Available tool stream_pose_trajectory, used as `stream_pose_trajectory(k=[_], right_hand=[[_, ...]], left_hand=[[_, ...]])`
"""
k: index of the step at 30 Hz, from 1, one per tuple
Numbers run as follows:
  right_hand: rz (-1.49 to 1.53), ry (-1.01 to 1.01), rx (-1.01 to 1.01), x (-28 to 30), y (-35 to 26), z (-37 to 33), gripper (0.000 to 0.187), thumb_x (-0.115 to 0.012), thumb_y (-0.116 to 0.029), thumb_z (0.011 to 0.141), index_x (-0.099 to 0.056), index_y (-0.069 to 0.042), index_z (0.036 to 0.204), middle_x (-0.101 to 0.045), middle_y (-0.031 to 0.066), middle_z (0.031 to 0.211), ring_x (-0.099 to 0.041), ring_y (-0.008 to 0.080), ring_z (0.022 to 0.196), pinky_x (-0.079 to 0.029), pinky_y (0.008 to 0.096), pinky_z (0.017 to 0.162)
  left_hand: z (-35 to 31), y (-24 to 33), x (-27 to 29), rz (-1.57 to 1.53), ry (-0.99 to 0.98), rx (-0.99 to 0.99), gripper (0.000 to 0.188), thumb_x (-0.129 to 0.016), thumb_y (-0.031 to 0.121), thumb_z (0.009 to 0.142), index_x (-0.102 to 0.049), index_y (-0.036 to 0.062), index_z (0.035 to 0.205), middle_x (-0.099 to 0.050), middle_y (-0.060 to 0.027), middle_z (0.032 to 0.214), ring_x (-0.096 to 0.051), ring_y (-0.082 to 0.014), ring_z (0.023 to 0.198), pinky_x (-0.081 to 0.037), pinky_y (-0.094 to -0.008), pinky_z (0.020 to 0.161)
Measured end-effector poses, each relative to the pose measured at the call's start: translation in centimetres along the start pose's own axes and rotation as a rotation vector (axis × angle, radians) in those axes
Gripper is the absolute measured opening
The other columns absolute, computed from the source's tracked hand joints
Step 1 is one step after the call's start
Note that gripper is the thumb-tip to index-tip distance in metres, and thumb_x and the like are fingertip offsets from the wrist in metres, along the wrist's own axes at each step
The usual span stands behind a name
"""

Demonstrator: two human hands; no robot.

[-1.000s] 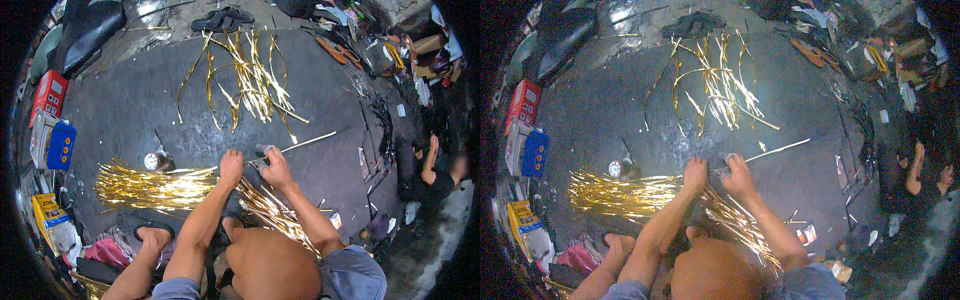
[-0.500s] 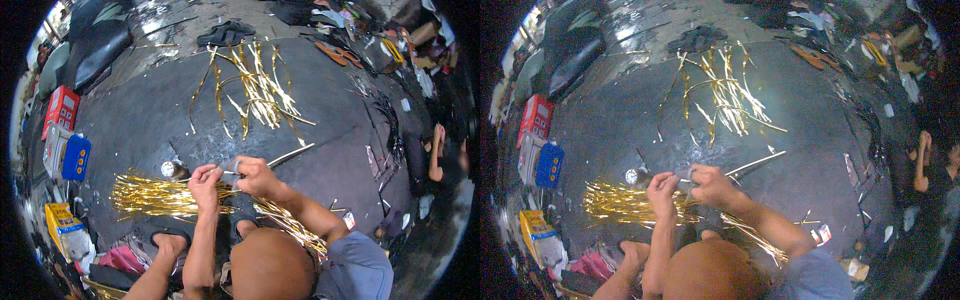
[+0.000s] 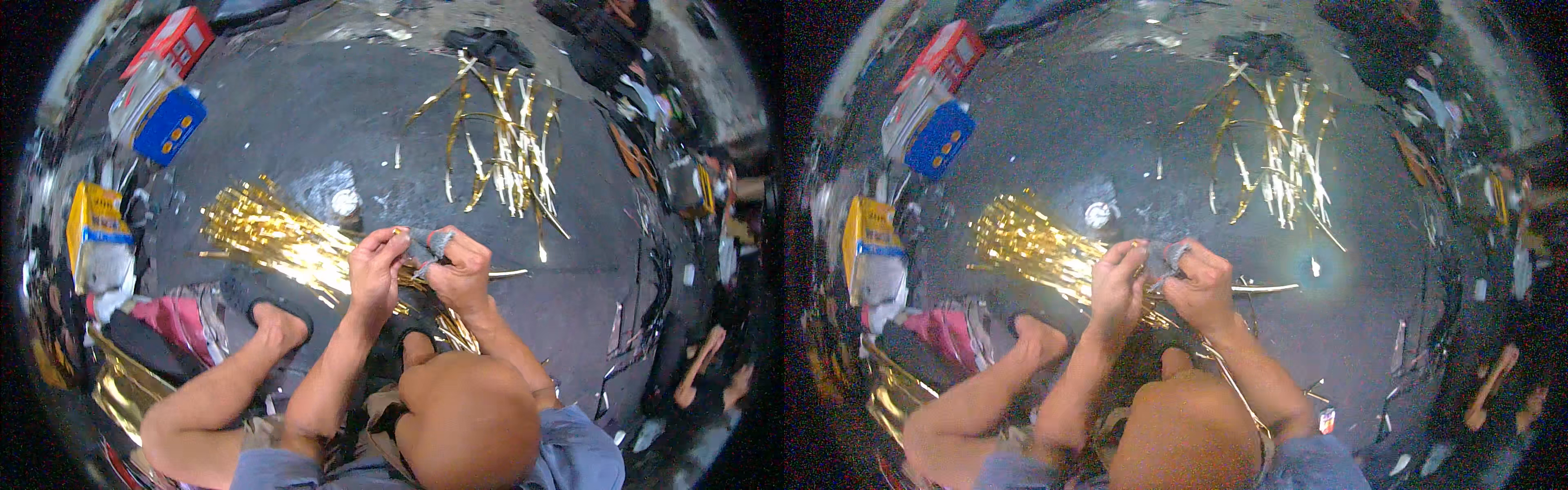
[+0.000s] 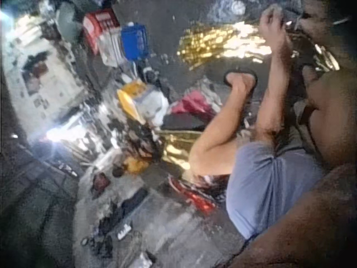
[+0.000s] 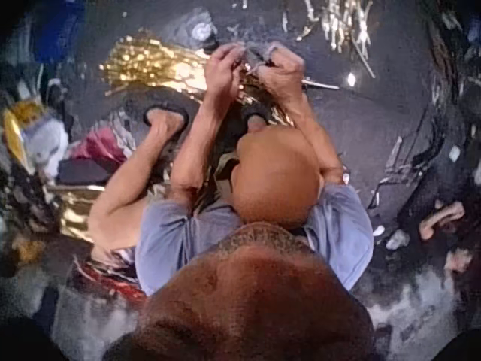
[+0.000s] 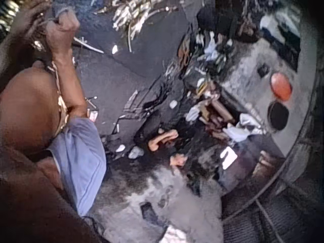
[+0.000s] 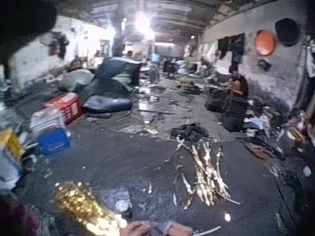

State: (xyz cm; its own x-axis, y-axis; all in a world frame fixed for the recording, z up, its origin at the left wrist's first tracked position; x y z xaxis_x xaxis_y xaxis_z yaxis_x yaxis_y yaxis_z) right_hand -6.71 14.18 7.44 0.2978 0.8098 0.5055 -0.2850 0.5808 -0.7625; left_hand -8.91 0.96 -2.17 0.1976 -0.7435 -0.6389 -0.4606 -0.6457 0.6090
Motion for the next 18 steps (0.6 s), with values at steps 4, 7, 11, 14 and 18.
stream_pose_trajectory(k=[4,7,11,14,18], right_hand=[[-0.094,-0.035,0.142,-1.0,-3.1,0.9,0.021,-0.077,-0.002,0.061,-0.068,0.000,0.080,-0.058,0.0100,0.066,-0.057,0.0232,0.053,-0.043,0.0334,0.049],[-0.085,-0.040,0.211,-0.5,-3.7,0.7,0.020,-0.079,-0.003,0.062,-0.068,-0.001,0.078,-0.056,0.0091,0.062,-0.054,0.0218,0.049,-0.042,0.0326,0.047],[-0.041,-0.032,0.220,-0.4,-4.4,0.0,0.018,-0.080,-0.003,0.063,-0.067,0.000,0.076,-0.056,0.0089,0.063,-0.054,0.0202,0.050,-0.041,0.0319,0.046],[-0.049,-0.064,0.255,0.1,-4.0,-0.6,0.018,-0.080,-0.002,0.064,-0.068,0.000,0.077,-0.058,0.0093,0.064,-0.055,0.0197,0.050,-0.041,0.0314,0.046],[-0.042,-0.063,0.265,0.4,-4.6,-0.8,0.018,-0.082,-0.003,0.065,-0.071,-0.001,0.078,-0.061,0.0104,0.064,-0.059,0.0200,0.052,-0.045,0.0302,0.048]], left_hand=[[0.6,2.6,0.5,-0.030,-0.061,-0.122,0.010,-0.070,0.002,0.088,-0.066,0.0001,0.098,-0.068,-0.0058,0.088,-0.063,-0.0134,0.082,-0.051,-0.0271,0.077],[0.6,4.1,0.2,-0.075,-0.046,-0.117,0.008,-0.068,0.005,0.090,-0.066,0.0007,0.096,-0.067,-0.0065,0.086,-0.064,-0.0157,0.080,-0.051,-0.0287,0.077],[1.5,6.3,1.3,-0.120,-0.036,-0.192,0.007,-0.067,0.007,0.091,-0.065,0.0007,0.094,-0.067,-0.0074,0.086,-0.065,-0.0180,0.081,-0.052,-0.0292,0.077],[2.2,7.6,1.8,-0.161,-0.023,-0.225,0.005,-0.066,0.006,0.091,-0.065,0.0009,0.093,-0.066,-0.0079,0.086,-0.065,-0.0185,0.081,-0.053,-0.0298,0.078],[3.8,9.5,3.0,-0.223,-0.046,-0.289,0.007,-0.066,0.006,0.090,-0.064,0.0018,0.095,-0.065,-0.0079,0.088,-0.064,-0.0196,0.083,-0.053,-0.0324,0.082]])
Point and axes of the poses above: each hand's wrist, its own z-axis towards the middle knuckle, its own x-axis out of the back of the hand, y = z × x, the point moved 8 cm from there along z, towards the middle knuckle
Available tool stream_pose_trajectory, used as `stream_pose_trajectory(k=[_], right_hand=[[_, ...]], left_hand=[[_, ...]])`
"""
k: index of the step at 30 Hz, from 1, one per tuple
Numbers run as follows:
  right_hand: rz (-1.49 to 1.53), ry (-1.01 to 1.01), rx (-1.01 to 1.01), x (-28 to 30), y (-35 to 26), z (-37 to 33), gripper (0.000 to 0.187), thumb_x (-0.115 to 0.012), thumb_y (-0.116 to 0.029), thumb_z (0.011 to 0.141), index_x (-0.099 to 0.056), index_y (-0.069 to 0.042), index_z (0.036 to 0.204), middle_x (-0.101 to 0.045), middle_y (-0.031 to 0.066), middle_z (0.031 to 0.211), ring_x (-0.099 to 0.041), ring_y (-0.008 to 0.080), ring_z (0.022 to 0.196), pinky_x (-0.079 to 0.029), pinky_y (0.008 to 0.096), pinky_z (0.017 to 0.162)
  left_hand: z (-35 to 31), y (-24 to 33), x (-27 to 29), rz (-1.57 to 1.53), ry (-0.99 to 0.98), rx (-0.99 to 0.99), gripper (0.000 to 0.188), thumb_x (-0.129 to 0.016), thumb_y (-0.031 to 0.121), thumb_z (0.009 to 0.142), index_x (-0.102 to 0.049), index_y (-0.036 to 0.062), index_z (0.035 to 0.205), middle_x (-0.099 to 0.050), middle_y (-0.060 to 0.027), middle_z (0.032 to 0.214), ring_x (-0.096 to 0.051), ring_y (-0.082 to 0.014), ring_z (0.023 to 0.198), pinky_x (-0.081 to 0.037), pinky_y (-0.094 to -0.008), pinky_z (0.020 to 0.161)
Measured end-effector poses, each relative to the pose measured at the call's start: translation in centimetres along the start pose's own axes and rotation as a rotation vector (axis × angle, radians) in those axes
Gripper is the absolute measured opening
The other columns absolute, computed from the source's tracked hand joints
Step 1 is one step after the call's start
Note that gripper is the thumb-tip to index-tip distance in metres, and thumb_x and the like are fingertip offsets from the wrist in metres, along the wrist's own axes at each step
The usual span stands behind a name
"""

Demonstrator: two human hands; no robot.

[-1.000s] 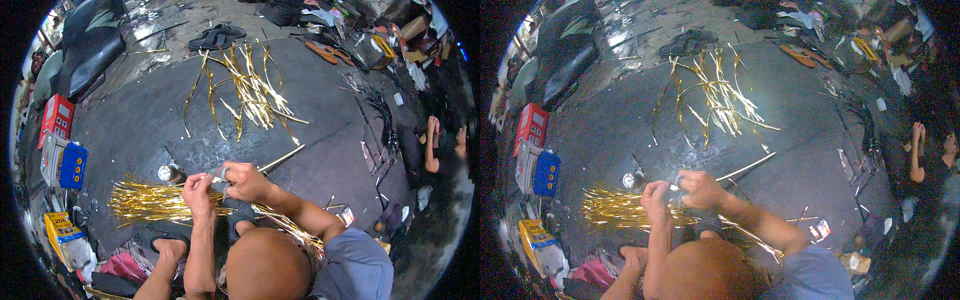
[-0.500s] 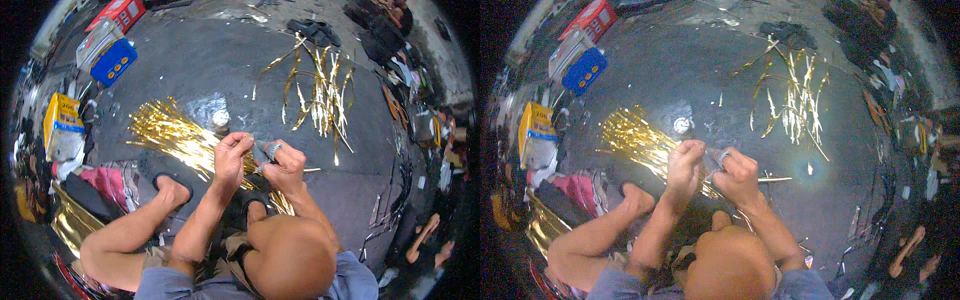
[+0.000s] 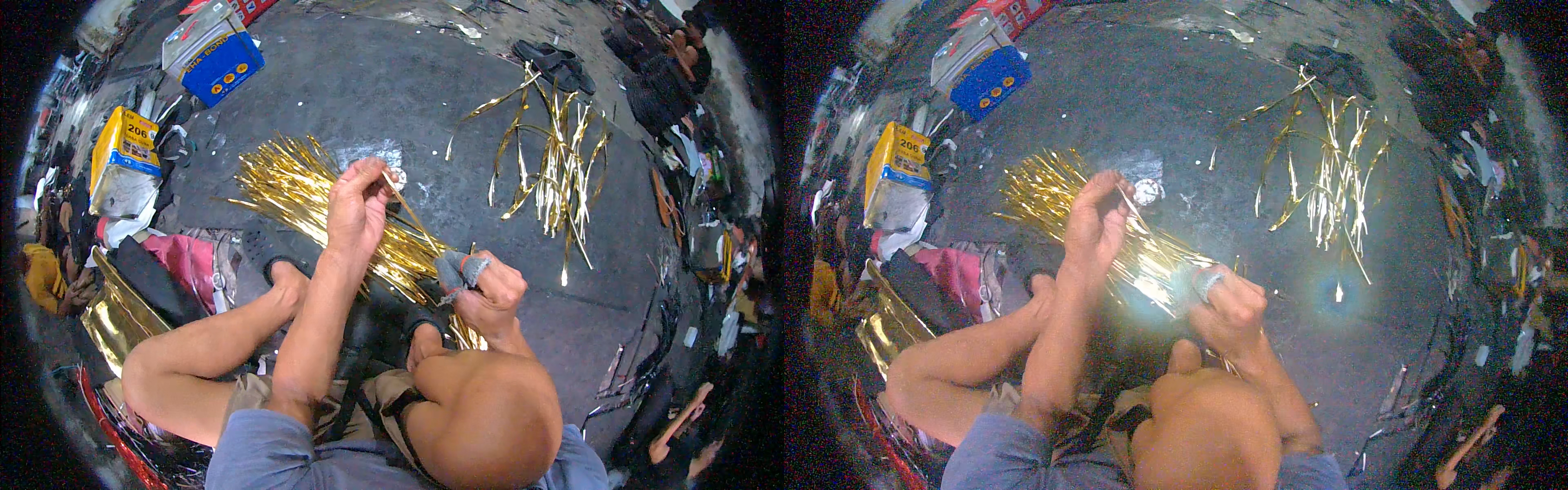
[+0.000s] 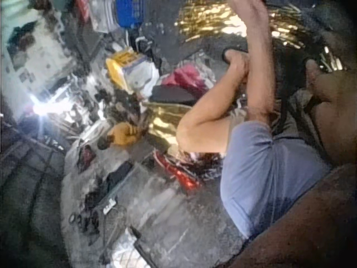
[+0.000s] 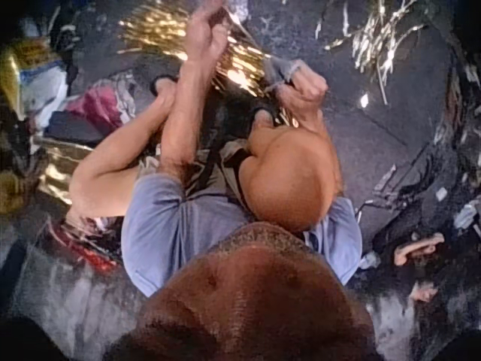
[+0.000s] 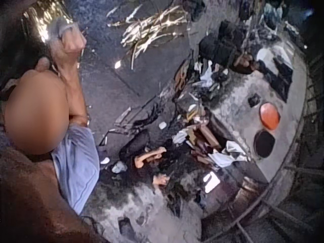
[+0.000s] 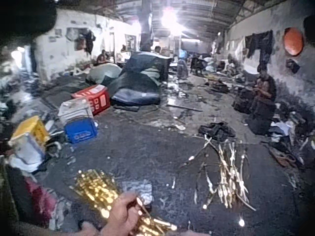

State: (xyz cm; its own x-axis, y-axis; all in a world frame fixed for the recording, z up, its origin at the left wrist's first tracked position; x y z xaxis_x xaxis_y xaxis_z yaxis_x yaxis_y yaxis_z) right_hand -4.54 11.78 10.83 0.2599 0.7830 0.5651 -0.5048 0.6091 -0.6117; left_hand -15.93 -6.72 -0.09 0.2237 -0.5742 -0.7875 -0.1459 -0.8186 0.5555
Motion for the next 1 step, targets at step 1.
stream_pose_trajectory(k=[1], right_hand=[[0.011,0.009,-0.029,0.02,0.02,-0.23,0.018,-0.083,-0.004,0.065,-0.071,-0.001,0.078,-0.062,0.0108,0.064,-0.060,0.0203,0.052,-0.046,0.0299,0.048]], left_hand=[[0.67,0.52,0.03,0.015,-0.018,-0.007,0.009,-0.066,0.006,0.088,-0.063,0.0024,0.096,-0.064,-0.0079,0.089,-0.063,-0.0206,0.086,-0.052,-0.0341,0.085]])
Point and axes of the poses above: each hand's wrist, its own z-axis towards the middle knuckle, its own x-axis out of the back of the hand, y = z × x, the point moved 8 cm from there along z, towards the middle knuckle
